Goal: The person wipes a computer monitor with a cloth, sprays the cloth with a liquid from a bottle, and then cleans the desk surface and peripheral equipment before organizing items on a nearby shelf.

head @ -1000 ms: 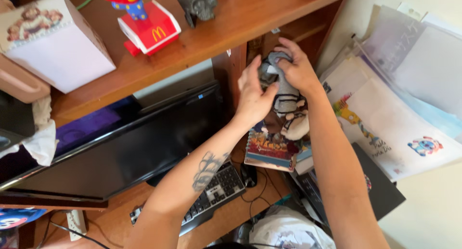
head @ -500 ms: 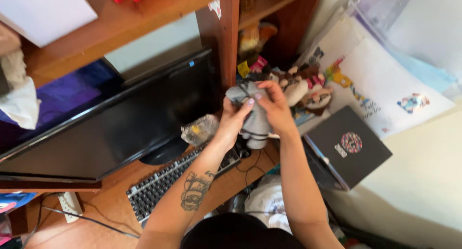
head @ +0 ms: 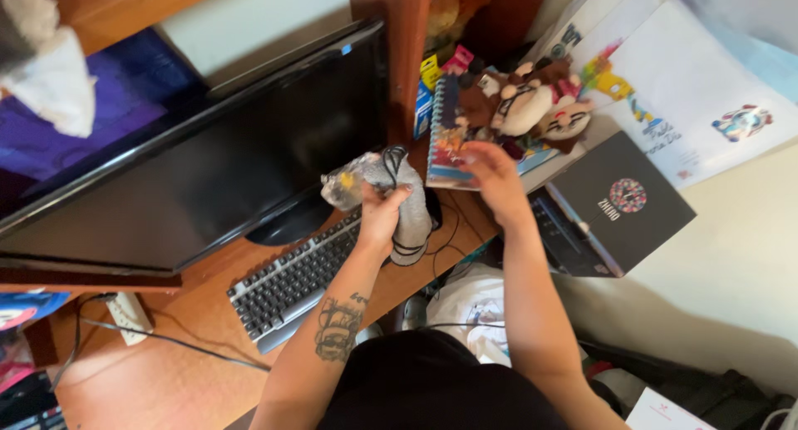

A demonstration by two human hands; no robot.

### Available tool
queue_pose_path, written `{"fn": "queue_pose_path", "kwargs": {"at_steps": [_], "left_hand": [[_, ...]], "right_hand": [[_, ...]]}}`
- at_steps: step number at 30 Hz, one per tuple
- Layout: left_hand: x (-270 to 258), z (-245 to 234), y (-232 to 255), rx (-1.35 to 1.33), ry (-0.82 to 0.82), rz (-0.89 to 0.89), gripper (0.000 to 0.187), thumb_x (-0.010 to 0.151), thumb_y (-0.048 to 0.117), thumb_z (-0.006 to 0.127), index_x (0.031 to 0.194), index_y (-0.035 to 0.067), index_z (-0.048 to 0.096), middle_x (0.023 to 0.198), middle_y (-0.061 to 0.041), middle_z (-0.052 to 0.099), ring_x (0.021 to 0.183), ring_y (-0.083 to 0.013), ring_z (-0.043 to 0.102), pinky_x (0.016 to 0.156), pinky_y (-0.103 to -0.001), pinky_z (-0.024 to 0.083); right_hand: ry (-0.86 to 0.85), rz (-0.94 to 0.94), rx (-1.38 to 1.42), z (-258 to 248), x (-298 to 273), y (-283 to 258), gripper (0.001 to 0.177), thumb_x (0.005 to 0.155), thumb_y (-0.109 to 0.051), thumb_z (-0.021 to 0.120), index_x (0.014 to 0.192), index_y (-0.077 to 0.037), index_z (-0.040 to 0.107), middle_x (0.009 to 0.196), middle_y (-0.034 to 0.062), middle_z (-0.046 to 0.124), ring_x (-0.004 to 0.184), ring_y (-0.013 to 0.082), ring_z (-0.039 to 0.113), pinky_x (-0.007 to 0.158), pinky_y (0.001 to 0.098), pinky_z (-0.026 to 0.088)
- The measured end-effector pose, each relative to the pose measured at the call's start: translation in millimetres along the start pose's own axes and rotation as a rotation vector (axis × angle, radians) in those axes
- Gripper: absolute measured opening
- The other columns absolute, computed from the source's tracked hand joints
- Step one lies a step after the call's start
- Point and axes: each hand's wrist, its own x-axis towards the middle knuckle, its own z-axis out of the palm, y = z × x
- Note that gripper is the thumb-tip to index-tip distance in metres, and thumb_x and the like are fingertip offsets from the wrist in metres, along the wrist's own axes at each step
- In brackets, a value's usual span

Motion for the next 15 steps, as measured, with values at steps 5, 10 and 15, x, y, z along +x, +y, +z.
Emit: {"fn": "queue_pose_path", "kwargs": {"at_steps": [5,10,15], "left_hand": [[0,-40,-26,-0.029,0.062,0.029,0.071,0.083,0.006,0.074,0.142,0.009,0.036,0.127,-0.014,0.062,0.114,-0.0226,0.062,0.095,-0.035,0.052],[1,-77,-71,-0.092,0.065,-0.032,0.064,0.089,0.013,0.073,0.142,0.004,0.038,0.14,-0.012,0.057,0.127,-0.0223,0.057,0.104,-0.037,0.048],[-1,-114,-123,0.069,-0.054,-0.181,0.076,0.091,0.024,0.07,0.152,0.007,0.03,0.148,-0.016,0.053,0.133,-0.0256,0.051,0.11,-0.041,0.04]], "right_hand": [[-0.063,0.156,-0.058,25,-23,18,0.042,0.096,-0.016,0.069,0.136,-0.009,0.061,0.121,0.0045,0.069,0.108,0.0136,0.065,0.083,0.0292,0.052],[-0.379,0.045,-0.231,96,-66,60,0.075,0.084,-0.015,0.08,0.147,-0.008,0.04,0.131,0.0078,0.06,0.115,0.0197,0.06,0.094,0.0354,0.051],[-0.117,0.034,-0.365,116,-77,122,0.063,0.084,-0.007,0.072,0.144,-0.002,0.052,0.128,0.0157,0.068,0.119,0.0243,0.064,0.102,0.0329,0.05]]}}
